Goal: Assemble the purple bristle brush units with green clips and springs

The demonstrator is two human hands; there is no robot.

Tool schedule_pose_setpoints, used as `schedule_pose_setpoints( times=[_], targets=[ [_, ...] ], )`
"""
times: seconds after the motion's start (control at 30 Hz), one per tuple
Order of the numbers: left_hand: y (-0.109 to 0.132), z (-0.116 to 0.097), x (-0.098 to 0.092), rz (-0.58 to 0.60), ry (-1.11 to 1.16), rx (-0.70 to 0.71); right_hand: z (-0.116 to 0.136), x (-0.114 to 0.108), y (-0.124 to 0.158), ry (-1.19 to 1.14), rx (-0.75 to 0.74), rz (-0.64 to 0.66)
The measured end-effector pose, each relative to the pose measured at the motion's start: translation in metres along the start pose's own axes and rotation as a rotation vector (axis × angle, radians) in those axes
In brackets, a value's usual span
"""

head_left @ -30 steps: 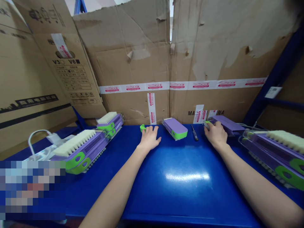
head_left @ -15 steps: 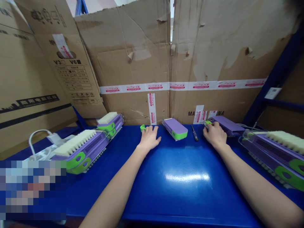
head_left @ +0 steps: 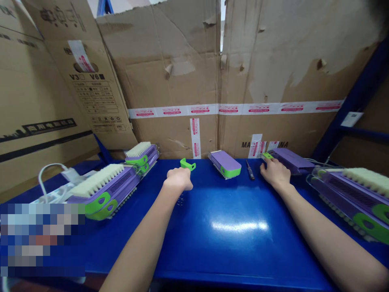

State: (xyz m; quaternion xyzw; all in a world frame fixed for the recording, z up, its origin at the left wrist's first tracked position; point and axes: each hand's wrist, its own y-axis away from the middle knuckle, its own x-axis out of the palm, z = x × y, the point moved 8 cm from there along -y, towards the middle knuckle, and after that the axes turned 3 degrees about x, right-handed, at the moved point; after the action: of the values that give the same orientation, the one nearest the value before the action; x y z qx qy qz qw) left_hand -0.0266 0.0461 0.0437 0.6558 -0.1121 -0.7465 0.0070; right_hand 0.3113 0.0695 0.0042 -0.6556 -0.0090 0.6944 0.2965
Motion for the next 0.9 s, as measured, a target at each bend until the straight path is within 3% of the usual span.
schedule_pose_setpoints(
  times=[0.13, 0.27, 0.4, 0.5, 0.6, 0.73, 0.8, 0.9],
  targets=[
    [-0.001, -0.003, 0.01, 0.115, 0.078, 0.05, 0.0, -0.003, 0.001, -0.016, -0.005, -0.044],
    [-0.009, -0.015, 0.035, 0.288, 0.361, 0.189, 0.009, -0.022, 0.005, -0.073, -0.071, -0.241],
    [-0.009, -0.041, 0.052, 0.494, 0.633, 0.411, 0.034, -0.044, 0.018, -0.145, -0.252, -0.432],
    [-0.006, -0.053, 0.049, 0.54, 0.747, 0.502, 0.059, -0.062, 0.038, -0.238, -0.484, -0.549],
    [-0.006, -0.058, 0.036, 0.476, 0.889, 0.575, 0.088, -0.08, 0.068, -0.342, -0.782, -0.622],
    [-0.01, -0.055, 0.012, 0.193, 1.016, 0.687, 0.126, -0.09, 0.109, -0.372, -1.129, -0.57],
    [-0.009, -0.055, 0.003, 0.065, 1.041, 0.751, 0.14, -0.089, 0.12, -0.347, -1.214, -0.549],
    [-0.01, -0.058, -0.001, -0.015, 1.049, 0.788, 0.144, -0.086, 0.121, -0.298, -1.233, -0.579]
  ],
)
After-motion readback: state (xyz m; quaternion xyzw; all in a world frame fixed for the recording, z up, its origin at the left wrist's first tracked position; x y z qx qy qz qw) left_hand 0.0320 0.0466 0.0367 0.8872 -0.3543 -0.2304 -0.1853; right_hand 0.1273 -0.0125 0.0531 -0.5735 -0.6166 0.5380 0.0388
